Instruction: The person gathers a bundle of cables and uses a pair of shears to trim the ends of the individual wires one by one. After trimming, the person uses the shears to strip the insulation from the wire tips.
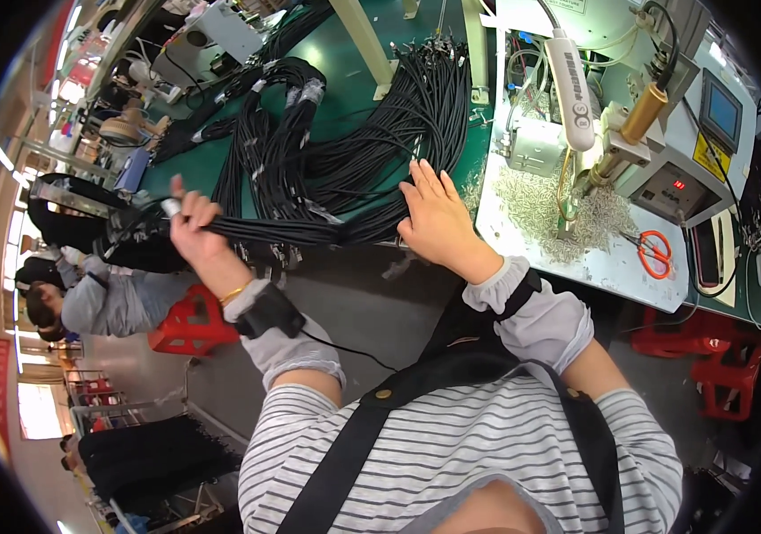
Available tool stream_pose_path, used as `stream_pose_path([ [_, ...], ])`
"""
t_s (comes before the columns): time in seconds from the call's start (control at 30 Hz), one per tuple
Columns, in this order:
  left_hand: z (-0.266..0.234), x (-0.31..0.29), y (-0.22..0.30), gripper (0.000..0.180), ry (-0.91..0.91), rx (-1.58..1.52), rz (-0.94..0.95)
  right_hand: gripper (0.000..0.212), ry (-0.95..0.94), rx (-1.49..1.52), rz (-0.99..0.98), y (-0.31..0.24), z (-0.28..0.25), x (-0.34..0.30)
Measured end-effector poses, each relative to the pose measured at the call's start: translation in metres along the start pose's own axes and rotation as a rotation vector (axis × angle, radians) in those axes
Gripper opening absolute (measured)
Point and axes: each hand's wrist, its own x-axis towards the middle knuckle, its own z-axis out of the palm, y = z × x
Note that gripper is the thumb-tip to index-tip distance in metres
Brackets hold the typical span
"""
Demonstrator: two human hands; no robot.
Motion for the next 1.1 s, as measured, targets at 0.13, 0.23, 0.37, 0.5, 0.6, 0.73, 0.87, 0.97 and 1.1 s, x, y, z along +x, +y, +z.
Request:
stream_pose_path([
  [0.13, 0.043, -0.022, -0.082, 0.041, 0.074, -0.299, -0.5, 0.038, 0.043, 0.104, -0.014, -0.01, 0.0, 0.003],
  [0.23, 0.071, -0.038, -0.123, 0.039, -0.006, -0.331, -0.603, 0.035, 0.127, 0.454, -0.072, -0.039, -0.021, -0.008],
  [0.37, 0.125, -0.048, -0.146, 0.036, 0.425, 0.193, -0.443, 0.039, -0.377, 1.047, 0.041, -0.067, -0.036, -0.041],
  [0.5, 0.109, -0.036, -0.135, 0.037, 0.19, 0.2, -0.426, 0.037, -0.511, 0.833, -0.162, -0.043, -0.023, -0.063],
  [0.6, 0.117, -0.042, -0.148, 0.038, 0.165, 0.59, -0.383, 0.032, -0.474, 1.037, -0.05, -0.048, -0.033, -0.067],
  [0.73, 0.146, -0.08, -0.171, 0.036, 0.127, 0.758, -0.562, 0.022, -0.286, 1.351, 0.301, -0.057, -0.059, -0.065],
  [0.87, 0.14, -0.101, -0.176, 0.042, -0.001, 0.721, -0.587, 0.017, -0.123, 1.002, 0.269, -0.047, -0.072, -0.081],
  [0.97, 0.117, -0.103, -0.149, 0.038, 0.123, 0.914, -0.387, 0.016, -0.035, 1.007, 0.245, -0.039, -0.089, -0.093],
  [1.1, 0.119, -0.108, -0.133, 0.04, 0.314, 0.709, -0.265, 0.016, -0.018, 1.201, 0.275, -0.041, -0.096, -0.098],
])
